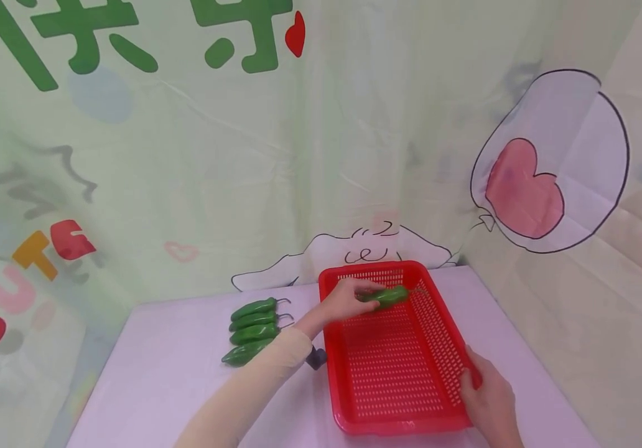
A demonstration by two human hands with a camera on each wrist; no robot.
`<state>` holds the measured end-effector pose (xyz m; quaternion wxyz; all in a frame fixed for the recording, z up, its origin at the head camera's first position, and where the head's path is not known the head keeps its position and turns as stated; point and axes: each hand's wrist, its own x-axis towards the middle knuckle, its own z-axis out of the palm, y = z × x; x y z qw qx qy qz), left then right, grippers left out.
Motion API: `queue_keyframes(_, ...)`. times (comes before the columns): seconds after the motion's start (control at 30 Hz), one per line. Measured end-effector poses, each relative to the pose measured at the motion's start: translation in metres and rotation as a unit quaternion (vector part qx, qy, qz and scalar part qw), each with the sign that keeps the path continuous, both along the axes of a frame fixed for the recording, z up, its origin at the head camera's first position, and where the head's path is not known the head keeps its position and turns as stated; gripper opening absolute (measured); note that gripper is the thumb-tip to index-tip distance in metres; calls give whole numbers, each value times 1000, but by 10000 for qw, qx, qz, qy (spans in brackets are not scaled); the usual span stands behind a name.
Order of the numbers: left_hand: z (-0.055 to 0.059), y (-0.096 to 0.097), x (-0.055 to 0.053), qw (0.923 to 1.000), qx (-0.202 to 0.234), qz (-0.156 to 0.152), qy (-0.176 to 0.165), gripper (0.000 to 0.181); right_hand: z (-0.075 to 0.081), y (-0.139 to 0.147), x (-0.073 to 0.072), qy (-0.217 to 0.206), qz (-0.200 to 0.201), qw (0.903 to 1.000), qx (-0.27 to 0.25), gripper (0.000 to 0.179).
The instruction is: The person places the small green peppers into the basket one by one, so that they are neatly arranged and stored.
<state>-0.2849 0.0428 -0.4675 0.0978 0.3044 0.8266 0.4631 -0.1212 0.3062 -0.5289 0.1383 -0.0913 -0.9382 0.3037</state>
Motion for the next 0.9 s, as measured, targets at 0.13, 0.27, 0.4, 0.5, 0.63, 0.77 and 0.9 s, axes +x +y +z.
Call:
queue_keyframes(0.13,-1,9,-8,9999,-3,-5,108,34,1,0,0,-47,-12,10000,22,47)
queue_keyframes(0.27,-3,14,-14,9999,-130,6,49,34,0,-1,1,119,12,9999,44,46)
queue_keyframes(0.4,-7,18,-16,9992,-388,92,-68,33,0,0,2,266,60,9996,103,44)
queue_keyframes(0.5,-11,21,-18,9984,-546,138,-52,31,0,1,2,250,50,9996,116,44)
queue_keyframes(0.63,-15,26,-19,9973,-686,208,-158,29,3,2,2,196,19,9998,106,44)
queue_keyframes(0.77,-17,31,-18,9928,-994,581,-339,29,2,2,1,107,12,9999,82,45)
queue_keyframes(0.9,-23,36,-16,9837,-1366,1102,-396,29,1,0,1,-52,-4,10000,16,47)
